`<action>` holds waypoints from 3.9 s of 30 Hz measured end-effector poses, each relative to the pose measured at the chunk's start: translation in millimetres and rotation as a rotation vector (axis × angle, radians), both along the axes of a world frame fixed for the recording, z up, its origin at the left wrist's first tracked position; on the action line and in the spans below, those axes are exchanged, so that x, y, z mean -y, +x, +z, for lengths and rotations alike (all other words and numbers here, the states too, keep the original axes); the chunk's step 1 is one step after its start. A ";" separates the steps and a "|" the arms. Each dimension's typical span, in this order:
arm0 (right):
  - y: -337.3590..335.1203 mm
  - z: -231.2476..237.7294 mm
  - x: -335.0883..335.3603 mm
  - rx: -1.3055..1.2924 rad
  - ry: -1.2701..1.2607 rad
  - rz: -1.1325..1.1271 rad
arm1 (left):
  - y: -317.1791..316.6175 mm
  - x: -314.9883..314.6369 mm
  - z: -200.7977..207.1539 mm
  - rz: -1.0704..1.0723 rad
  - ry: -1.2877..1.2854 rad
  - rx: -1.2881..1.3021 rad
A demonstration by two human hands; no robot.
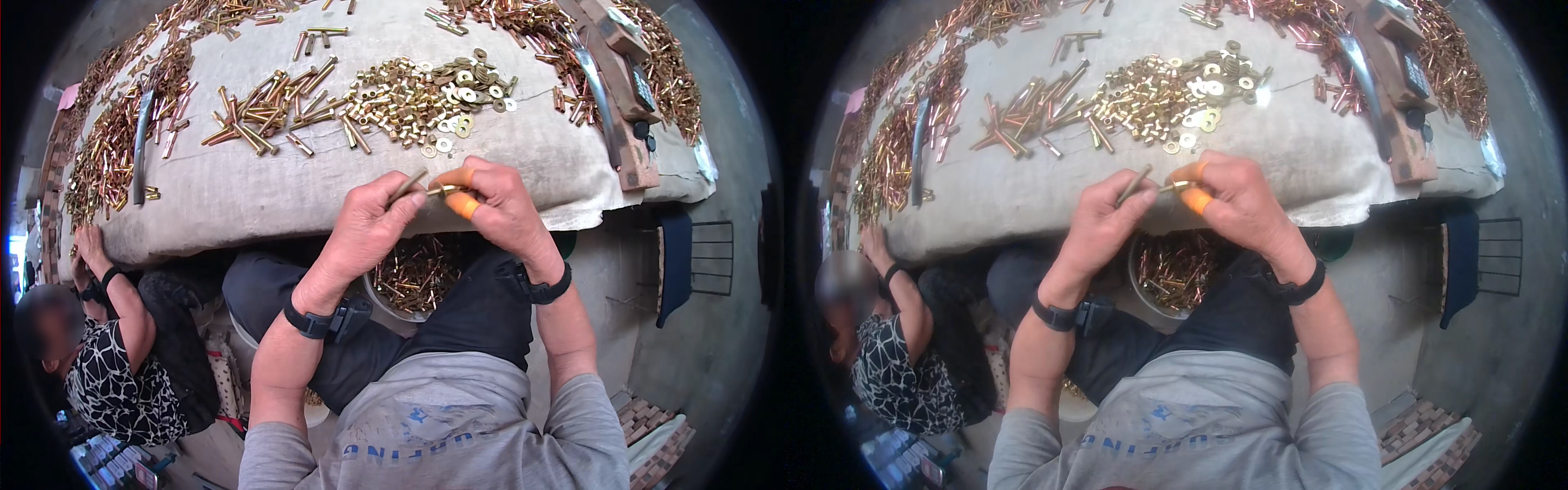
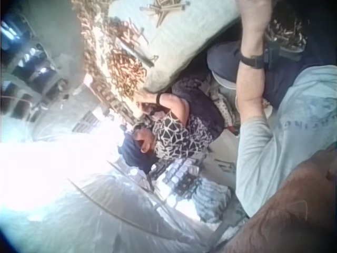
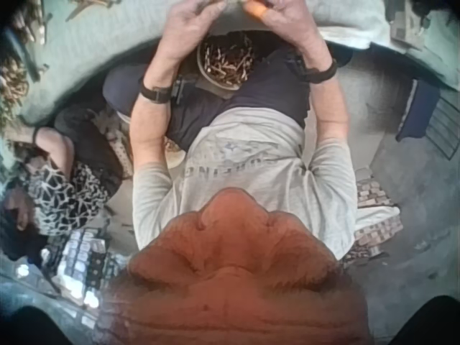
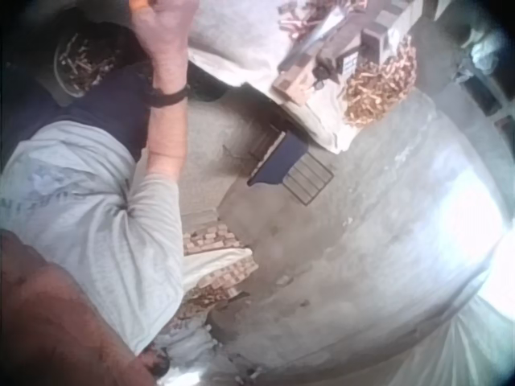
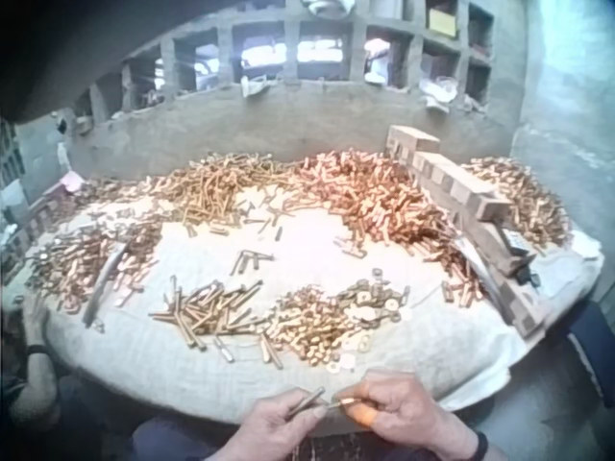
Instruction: Placing metal washers onto long bolts at a workbench.
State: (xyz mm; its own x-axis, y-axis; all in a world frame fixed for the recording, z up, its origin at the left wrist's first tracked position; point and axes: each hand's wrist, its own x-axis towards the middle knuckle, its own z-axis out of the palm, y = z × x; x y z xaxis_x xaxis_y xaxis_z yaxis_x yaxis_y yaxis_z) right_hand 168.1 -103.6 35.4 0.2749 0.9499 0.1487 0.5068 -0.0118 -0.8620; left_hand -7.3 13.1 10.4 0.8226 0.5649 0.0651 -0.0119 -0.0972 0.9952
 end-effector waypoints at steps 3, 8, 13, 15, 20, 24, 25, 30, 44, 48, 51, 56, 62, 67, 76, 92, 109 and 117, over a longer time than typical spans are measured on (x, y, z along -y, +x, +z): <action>0.9 -4.8 -1.3 0.270 0.047 0.167 | -2.2 -2.2 10.7 -0.102 -0.053 -0.090; -3.4 1.3 -3.9 -0.344 0.104 -0.050 | -3.0 -3.3 8.9 -0.057 -0.436 0.036; -10.0 -13.6 -10.1 -0.484 0.021 -0.028 | 1.9 4.9 11.1 -0.015 -0.448 0.112; -17.5 -13.1 -15.1 -0.532 0.016 0.026 | -0.6 1.3 7.9 -0.138 -0.407 0.084; 4.9 -0.3 -44.8 0.060 0.151 -0.171 | -10.4 -6.6 15.7 0.076 -0.505 0.080; 10.5 -14.8 -73.0 0.432 0.093 -0.257 | -7.8 -8.8 16.2 0.106 -0.556 0.125; 10.5 -17.5 -74.8 0.431 0.094 -0.255 | -7.4 -8.8 15.3 0.134 -0.530 0.134; 18.1 -26.7 -70.9 0.517 0.129 -0.262 | -5.7 -8.0 20.6 0.190 -0.468 0.120; -6.7 -10.1 -10.9 -0.517 0.052 -0.118 | 2.2 0.8 15.7 0.057 -0.334 0.008; -5.9 -14.4 -7.2 -0.544 0.049 -0.087 | 1.8 -0.1 12.6 0.029 -0.245 -0.003; -4.5 -16.7 -5.4 -0.650 -0.012 -0.085 | 0.6 -2.5 12.8 -0.016 -0.116 -0.045; -13.1 -10.2 -5.0 -0.548 -0.100 -0.177 | 0.2 -0.1 3.5 0.021 0.098 0.013; -14.5 -15.7 -7.2 -0.045 0.128 -0.156 | -0.5 2.0 8.2 0.031 0.107 -0.021; -17.3 -16.0 -5.9 -0.142 0.138 -0.144 | 1.1 6.0 5.2 0.050 0.083 0.029; -9.9 -4.7 3.6 0.056 0.267 0.003 | -3.8 -0.1 8.9 -0.127 -0.583 0.049; -10.5 -12.3 4.6 -0.021 0.310 0.031 | -9.2 -4.3 8.1 -0.164 -0.549 -0.049; 2.7 -30.3 21.3 -0.522 -0.121 0.151 | -1.6 13.5 2.2 0.033 0.496 0.108; -40.4 -24.6 -3.6 -0.936 -0.034 -0.061 | 7.7 4.3 -6.2 0.301 0.621 0.153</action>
State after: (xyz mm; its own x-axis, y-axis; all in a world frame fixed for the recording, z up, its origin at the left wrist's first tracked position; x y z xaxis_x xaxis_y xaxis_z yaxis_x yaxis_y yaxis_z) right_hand 127.6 -100.1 10.8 0.3180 0.9296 -0.1862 -0.3953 -0.0485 -0.9173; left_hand 0.4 8.8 4.2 0.5923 0.5874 0.5514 -0.0309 -0.6673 0.7441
